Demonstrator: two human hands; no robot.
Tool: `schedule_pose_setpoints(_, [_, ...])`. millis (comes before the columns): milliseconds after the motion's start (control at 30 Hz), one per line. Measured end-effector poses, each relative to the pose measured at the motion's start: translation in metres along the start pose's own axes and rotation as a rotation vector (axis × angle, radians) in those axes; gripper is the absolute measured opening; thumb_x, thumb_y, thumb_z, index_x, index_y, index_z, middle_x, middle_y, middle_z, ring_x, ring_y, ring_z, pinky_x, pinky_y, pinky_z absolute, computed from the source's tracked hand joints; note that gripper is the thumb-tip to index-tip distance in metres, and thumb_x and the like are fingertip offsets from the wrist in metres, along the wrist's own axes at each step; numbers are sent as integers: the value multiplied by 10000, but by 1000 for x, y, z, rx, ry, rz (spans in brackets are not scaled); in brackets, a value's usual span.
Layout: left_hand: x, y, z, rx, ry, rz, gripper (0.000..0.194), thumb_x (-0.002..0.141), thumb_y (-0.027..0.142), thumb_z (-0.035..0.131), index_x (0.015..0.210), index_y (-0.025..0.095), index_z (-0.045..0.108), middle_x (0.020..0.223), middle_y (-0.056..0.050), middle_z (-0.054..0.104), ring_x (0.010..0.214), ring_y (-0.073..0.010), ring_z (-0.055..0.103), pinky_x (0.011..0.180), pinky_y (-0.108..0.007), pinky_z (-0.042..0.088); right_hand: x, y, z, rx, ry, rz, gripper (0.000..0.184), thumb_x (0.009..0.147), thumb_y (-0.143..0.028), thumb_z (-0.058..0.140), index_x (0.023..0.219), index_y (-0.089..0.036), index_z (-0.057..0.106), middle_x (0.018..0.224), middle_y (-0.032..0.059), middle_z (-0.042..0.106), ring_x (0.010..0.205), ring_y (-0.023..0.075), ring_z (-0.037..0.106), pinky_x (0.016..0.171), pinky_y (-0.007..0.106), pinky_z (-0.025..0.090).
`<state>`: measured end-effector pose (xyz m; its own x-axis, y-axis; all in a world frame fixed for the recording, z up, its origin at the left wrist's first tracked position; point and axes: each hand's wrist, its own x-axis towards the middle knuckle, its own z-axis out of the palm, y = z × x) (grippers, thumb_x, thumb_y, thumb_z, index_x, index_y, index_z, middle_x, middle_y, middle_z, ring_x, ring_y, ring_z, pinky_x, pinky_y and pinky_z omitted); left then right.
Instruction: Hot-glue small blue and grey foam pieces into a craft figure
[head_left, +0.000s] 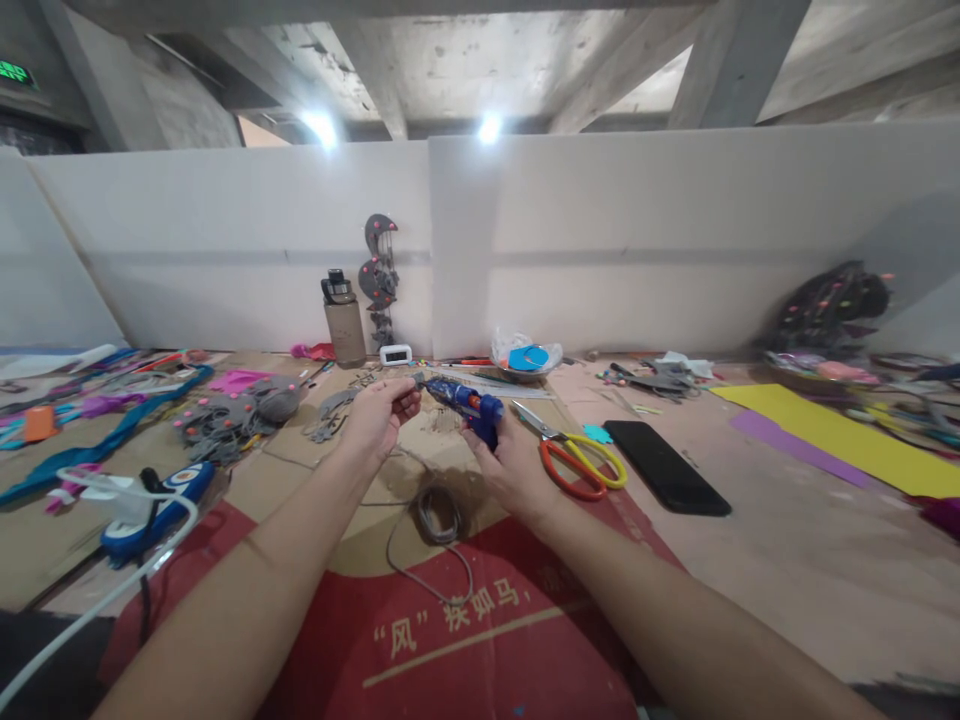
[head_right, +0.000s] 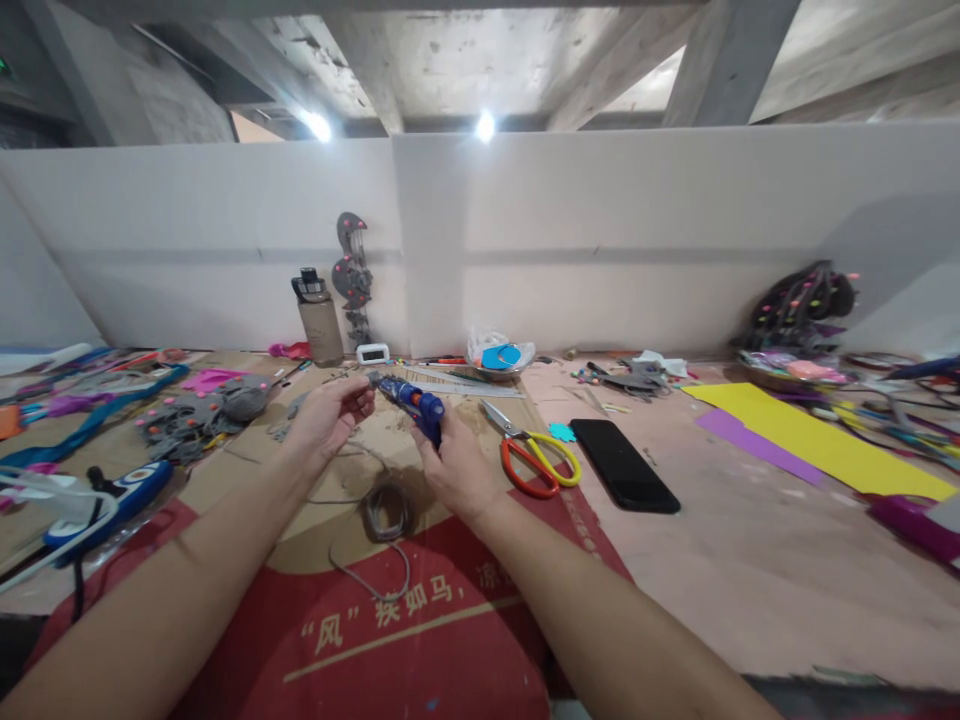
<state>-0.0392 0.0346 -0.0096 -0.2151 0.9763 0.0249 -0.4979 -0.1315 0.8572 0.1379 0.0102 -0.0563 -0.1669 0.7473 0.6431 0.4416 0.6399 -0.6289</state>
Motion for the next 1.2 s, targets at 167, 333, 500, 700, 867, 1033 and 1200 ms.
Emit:
schedule_pose_setpoints(167, [1, -1, 0, 15, -14, -11, 111, 597, 106, 698, 640, 106, 595, 536, -13, 593, 498, -84, 559, 513, -194, 464, 0, 1, 0, 34, 12, -10, 287, 869, -344, 474, 1099, -175, 501, 978, 96, 633, 879, 214, 601, 802, 344, 476])
schedule_pose_setpoints(333, [0, -2, 0, 18, -28, -3, 119, 588, 109, 704, 638, 99, 597, 541, -15, 592, 506, -87, 566, 516, -195, 463, 0, 2, 1, 8, 9, 2, 288, 864, -344, 476, 1093, -173, 514, 980, 97, 637, 884, 218, 599, 811, 354, 475])
schedule_pose_setpoints(500, [0, 1, 0, 6, 5, -15, 112, 591, 100, 696, 640, 101, 595, 549, -17, 597, 513, -87, 568, 530, -200, 468, 0, 2, 1, 44, 6, 3, 274, 866, -341, 476, 1083, -178, 514, 977, 95, 635, 878, 214, 601, 810, 348, 477])
schedule_pose_setpoints(700, [-1, 0, 1, 10, -28, -12, 112, 595, 99, 699, 641, 102, 597, 543, -19, 596, 506, -85, 563, 526, -196, 464, 0, 1, 0, 36, 21, -10, 281, 866, -331, 476, 1096, -174, 515, 997, 94, 636, 899, 212, 600, 815, 345, 476])
schedule_pose_setpoints(867, [1, 0, 0, -18, 2, -21, 102, 606, 86, 688, 650, 103, 598, 553, -15, 602, 516, -84, 576, 548, -198, 480, 1, 1, -1, 37, 12, -13, 287, 865, -336, 472, 1098, -174, 519, 989, 96, 639, 885, 214, 604, 810, 348, 476])
schedule_pose_setpoints(1033, [1, 1, 0, -7, -8, -26, 98, 615, 91, 683, 651, 110, 595, 552, -16, 603, 508, -85, 570, 547, -206, 479, 1, 0, 0, 56, 14, -8, 291, 866, -339, 475, 1106, -177, 509, 1024, 101, 635, 924, 221, 598, 842, 367, 466])
schedule_pose_setpoints(1200, [-2, 1, 2, 32, -29, -13, 102, 607, 106, 695, 654, 100, 604, 555, -25, 604, 515, -92, 573, 542, -207, 470, 1, 0, -1, 39, -5, 13, 292, 866, -341, 472, 1104, -177, 511, 1011, 103, 640, 910, 221, 601, 825, 357, 470])
